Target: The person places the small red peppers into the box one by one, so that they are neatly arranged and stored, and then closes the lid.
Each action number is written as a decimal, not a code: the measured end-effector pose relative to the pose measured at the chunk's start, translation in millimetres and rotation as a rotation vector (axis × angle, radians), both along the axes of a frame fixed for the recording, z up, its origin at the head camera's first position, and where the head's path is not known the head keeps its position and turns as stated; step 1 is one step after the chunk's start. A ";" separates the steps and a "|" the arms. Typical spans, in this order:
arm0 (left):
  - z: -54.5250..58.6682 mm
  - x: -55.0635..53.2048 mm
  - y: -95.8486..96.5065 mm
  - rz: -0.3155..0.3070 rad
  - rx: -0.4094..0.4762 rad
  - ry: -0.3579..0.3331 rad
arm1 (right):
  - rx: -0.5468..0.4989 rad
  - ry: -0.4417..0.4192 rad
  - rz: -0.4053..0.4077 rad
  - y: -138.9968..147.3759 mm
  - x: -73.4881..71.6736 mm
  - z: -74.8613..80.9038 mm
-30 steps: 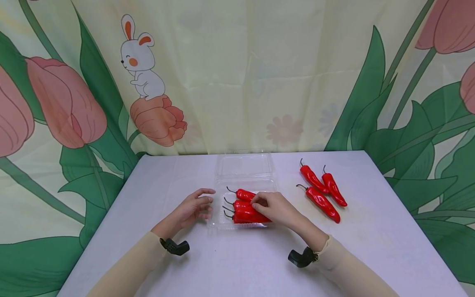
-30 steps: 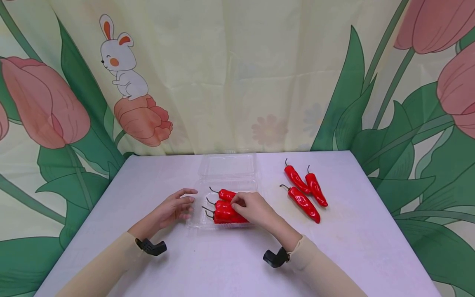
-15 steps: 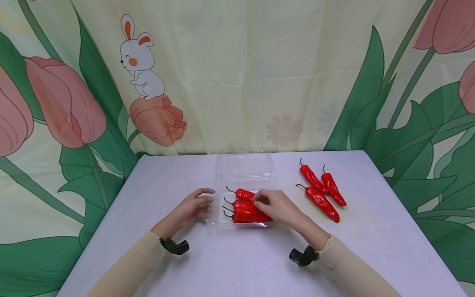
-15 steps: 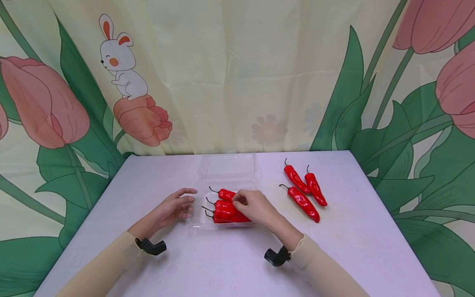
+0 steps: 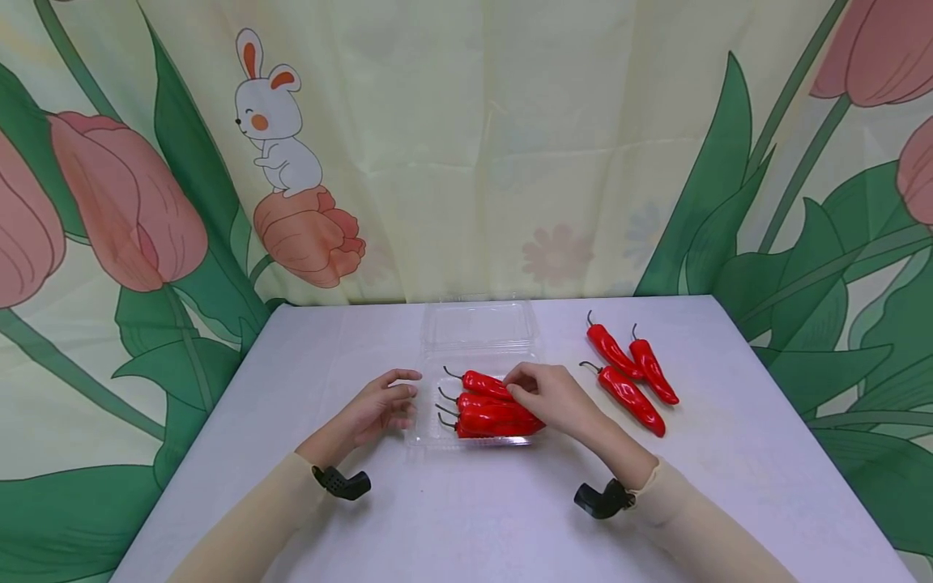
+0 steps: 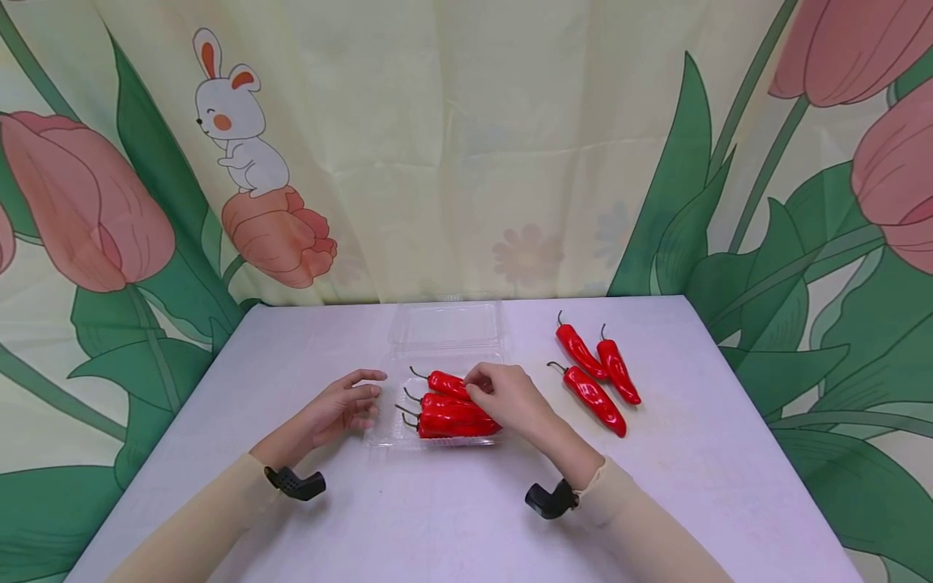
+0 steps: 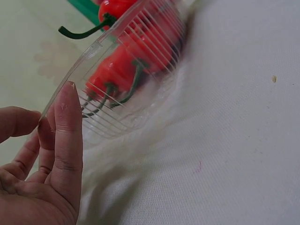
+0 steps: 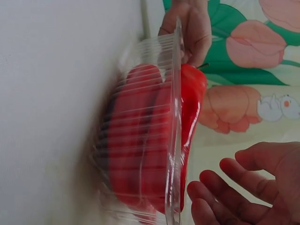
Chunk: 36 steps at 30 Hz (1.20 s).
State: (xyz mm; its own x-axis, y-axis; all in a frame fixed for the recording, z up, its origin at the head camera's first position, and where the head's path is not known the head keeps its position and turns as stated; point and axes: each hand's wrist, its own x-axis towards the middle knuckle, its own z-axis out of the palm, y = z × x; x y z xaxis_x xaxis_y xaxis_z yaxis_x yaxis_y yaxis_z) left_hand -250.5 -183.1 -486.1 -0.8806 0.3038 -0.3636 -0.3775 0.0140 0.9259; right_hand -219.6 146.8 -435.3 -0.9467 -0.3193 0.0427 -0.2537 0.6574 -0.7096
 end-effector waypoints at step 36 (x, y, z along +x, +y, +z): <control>2.7 -0.5 0.2 0.005 -0.015 -0.009 | 0.180 0.059 -0.165 57.9 1.9 7.3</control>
State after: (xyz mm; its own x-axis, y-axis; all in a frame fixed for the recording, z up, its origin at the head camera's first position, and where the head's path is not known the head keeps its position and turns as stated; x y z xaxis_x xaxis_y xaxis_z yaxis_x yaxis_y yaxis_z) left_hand -251.0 -182.9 -483.4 -0.8787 0.2940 -0.3760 -0.3858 0.0263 0.9222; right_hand -217.7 204.8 -428.1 -0.9841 -0.1685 0.0561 -0.1704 0.8075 -0.5647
